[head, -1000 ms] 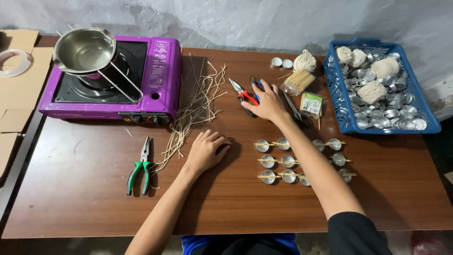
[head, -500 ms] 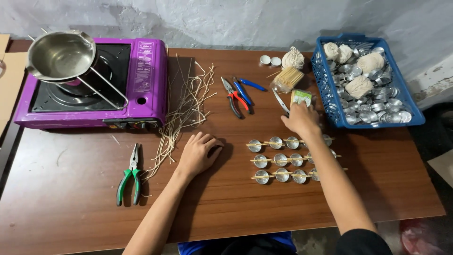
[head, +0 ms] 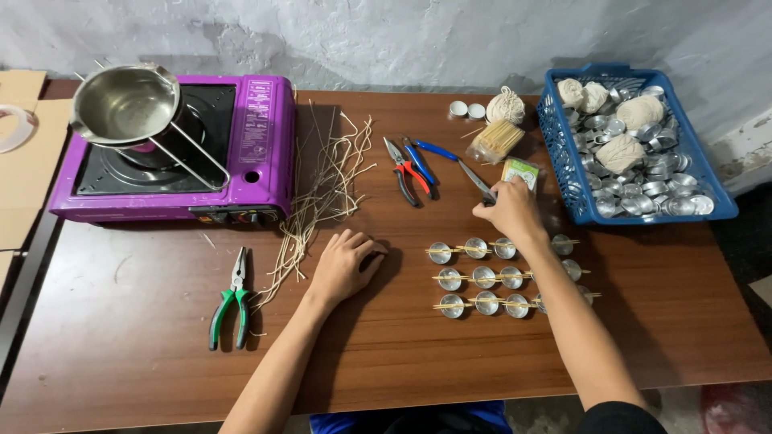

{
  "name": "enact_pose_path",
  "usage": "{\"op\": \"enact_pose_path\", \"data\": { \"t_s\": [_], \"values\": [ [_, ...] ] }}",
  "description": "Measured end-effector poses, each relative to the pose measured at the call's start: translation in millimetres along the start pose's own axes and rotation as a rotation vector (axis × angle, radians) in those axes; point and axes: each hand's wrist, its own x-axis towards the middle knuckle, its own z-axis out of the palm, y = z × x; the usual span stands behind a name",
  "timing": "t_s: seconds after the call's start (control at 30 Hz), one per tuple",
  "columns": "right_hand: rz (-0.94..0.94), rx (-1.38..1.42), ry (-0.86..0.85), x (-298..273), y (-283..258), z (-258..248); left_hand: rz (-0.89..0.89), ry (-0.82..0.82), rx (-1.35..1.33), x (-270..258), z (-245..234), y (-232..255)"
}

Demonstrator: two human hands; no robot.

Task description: Preparing candle wicks, placing them into metal cups, and pouring melted wax into the cups to form small candles.

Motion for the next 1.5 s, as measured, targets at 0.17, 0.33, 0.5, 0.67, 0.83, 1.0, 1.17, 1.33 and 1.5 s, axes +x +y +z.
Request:
{"op": "enact_pose_path", "data": {
  "t_s": [0.17,0.33,0.5,0.67,0.83,1.0,1.17,1.33,1.5],
  "values": [
    [-0.143,0.004,0.272,9.7,-5.5,4.4,-0.002,0.014,0.005,-0.2,0.3,0.1],
    [-0.344,-0.093,0.485,59.8,1.7,24.3,-0.005,0.006,-0.004,0.8,0.1,0.5],
    [-0.423,-0.035,0.363,103.7,10.0,50.2,-0.014,-0.005,-0.009,1.7,-1.5,1.3],
    [-0.403,-0.052,0.284,93.8,-2.4,55.6,-0.014,-0.01,-0.015,2.2,-4.4,2.5],
    [-0.386,0.007,0.16,92.5,0.5,56.7,-0.026,-0.031,-0.032,2.5,-5.0,2.6],
    [-0.372,-0.068,0.236,82.1,-8.5,41.5,-0.026,-0.021,-0.042,2.5,-5.8,2.9],
    [-0.365,-0.026,0.178,80.9,-9.8,49.3,-0.015,-0.024,-0.042,3.0,-2.8,-1.3],
    [-0.305,-0.011,0.074,59.4,-27.6,37.5,-0.042,-0.071,-0.062,5.0,-5.6,1.6],
    [-0.278,0.007,-0.024,51.9,-37.6,28.0,-0.058,-0.044,-0.046,4.4,-6.7,4.9]
  ]
}}
